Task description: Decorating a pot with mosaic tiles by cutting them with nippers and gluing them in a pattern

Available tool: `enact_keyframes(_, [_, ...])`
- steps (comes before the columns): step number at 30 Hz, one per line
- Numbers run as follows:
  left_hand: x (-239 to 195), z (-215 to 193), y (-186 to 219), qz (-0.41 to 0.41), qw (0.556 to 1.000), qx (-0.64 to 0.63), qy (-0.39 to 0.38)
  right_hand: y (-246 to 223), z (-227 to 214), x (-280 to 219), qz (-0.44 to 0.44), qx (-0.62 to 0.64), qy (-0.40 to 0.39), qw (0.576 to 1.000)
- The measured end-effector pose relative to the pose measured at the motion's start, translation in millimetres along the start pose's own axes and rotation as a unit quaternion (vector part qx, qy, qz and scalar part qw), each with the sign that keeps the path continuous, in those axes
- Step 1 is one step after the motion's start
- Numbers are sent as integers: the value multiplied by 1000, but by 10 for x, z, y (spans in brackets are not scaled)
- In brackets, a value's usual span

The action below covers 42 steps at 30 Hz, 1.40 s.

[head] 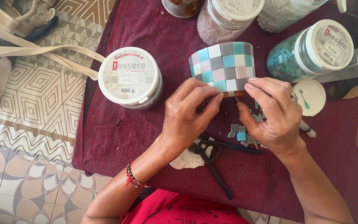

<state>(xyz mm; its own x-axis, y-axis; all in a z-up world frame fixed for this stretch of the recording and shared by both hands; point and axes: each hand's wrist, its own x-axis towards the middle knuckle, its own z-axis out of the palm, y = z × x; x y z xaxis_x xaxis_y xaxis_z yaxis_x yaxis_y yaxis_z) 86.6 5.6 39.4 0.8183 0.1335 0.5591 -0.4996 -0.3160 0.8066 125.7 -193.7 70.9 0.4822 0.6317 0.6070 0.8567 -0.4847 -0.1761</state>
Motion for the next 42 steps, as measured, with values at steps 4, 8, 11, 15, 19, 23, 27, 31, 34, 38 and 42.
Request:
enact_keyframes(4, [-24,14,-31,11,1000,6,1,5,-5,-19,8,8,1,1000])
enact_keyframes(8, [-32,0,-28,57,996,69,-2,2,-10,-11,5,-3,-1,1000])
enact_keyframes(11, [-43,-24,-24,117,984,131,-11,-8,-16,-2,6,-2,-3,1000])
enact_keyframes(15, [-61,-28,-18,168,966,195,-27,-12,-21,-7,7,-2,-7,1000])
enact_keyframes(19, [-88,-8,-51,188,958,215,-17,-21,-19,-2,4,-5,-10,1000])
enact_keyframes(23, [-102,20,-45,154,971,183,-8,-24,-24,-1,1,-16,-10,1000])
enact_keyframes(27, [-111,52,-46,77,990,115,7,-30,-30,-3,1,-16,-13,1000])
enact_keyframes(31, [-118,51,-41,66,992,107,4,-22,-19,-20,1,-15,-12,1000])
enact_keyframes(34, [-108,33,-30,75,992,102,5,-24,-14,-22,3,-21,-11,1000])
enact_keyframes(38, [-89,-41,5,112,988,105,-32,-24,-17,-24,8,-23,-13,1000])
enact_keyframes(42, [-125,-71,0,148,973,163,-71,-25,-19,-33,10,-20,-15,1000])
